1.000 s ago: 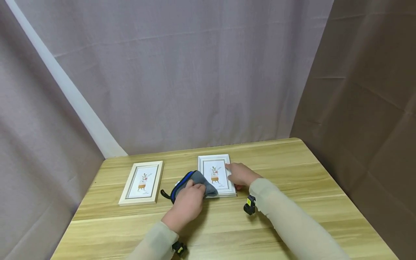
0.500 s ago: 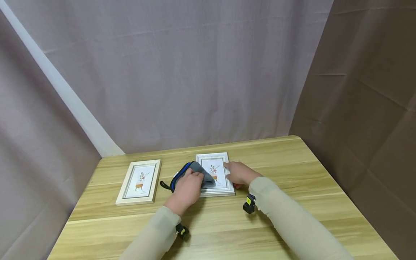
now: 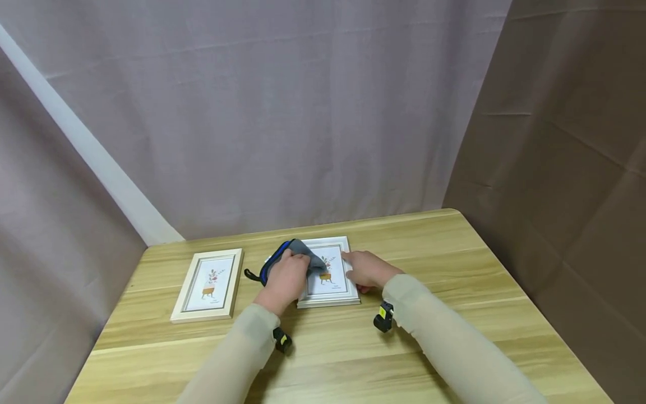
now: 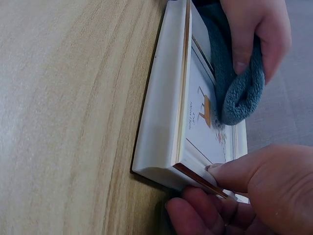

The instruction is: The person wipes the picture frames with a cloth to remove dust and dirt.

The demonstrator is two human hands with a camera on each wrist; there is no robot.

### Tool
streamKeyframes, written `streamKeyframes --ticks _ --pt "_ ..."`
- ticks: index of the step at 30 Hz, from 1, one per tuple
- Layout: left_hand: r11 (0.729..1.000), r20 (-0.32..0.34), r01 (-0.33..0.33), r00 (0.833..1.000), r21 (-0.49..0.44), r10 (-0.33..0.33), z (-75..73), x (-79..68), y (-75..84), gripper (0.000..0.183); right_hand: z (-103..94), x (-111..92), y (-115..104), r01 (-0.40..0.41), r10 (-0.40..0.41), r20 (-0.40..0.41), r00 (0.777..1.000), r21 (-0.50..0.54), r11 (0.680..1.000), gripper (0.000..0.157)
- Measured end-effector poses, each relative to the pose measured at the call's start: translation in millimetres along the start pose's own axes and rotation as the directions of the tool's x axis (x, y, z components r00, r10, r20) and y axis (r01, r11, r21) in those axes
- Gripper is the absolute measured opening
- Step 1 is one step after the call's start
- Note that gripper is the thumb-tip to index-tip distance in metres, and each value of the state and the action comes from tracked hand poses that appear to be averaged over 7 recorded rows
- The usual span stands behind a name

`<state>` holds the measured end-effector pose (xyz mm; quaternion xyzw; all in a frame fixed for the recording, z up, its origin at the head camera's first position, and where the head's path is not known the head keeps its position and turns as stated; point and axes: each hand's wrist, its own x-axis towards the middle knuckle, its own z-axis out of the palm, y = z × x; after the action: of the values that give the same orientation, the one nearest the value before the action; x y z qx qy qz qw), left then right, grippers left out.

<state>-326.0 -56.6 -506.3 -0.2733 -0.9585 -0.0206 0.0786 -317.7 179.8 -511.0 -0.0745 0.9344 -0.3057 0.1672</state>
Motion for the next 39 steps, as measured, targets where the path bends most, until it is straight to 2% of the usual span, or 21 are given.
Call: streamKeyframes --ticks 8,16,21,24,27,30,39 --pt "0.998 0.034 0.061 0.998 -0.022 -0.06 1.2 6.9 -6.9 0.024 5.0 -2 -5 -0.006 0.006 0.009 1.0 0.001 1.0 0.068" --pt "0.998 -0.002 0.062 0.998 -0.009 -0.062 3.4 13.7 -9.9 0.019 7.2 -2 -4 -0.001 0.001 -0.001 1.0 -0.002 1.0 0.068" --pt "0.997 0.007 0.072 0.997 -0.01 -0.071 2.8 15.7 -8.7 0.02 7.3 0 -3 -0.009 0.009 -0.002 1.0 -0.01 1.0 0.068" --pt "0.996 0.034 0.084 0.996 -0.007 -0.084 2.6 15.3 -6.9 0.023 8.6 0 -3 -0.019 0.019 -0.006 1.0 -0.01 1.0 0.068" --pt "0.995 0.075 0.104 0.992 0.008 -0.104 1.0 10.0 -5.8 0.029 11.4 2 -5 -0.02 0.02 0.001 1.0 -0.013 1.0 0.067" --pt "0.994 0.083 0.105 0.991 0.023 -0.107 -2.8 2.2 -3.7 0.034 11.4 3 -7 -0.012 0.013 0.009 1.0 -0.021 1.0 0.067" --pt "1.0 -0.003 0.025 1.0 0.008 -0.025 -13.5 -26.3 0.4 0.033 5.2 2 -4 0.014 -0.013 0.011 1.0 -0.023 1.0 0.068"
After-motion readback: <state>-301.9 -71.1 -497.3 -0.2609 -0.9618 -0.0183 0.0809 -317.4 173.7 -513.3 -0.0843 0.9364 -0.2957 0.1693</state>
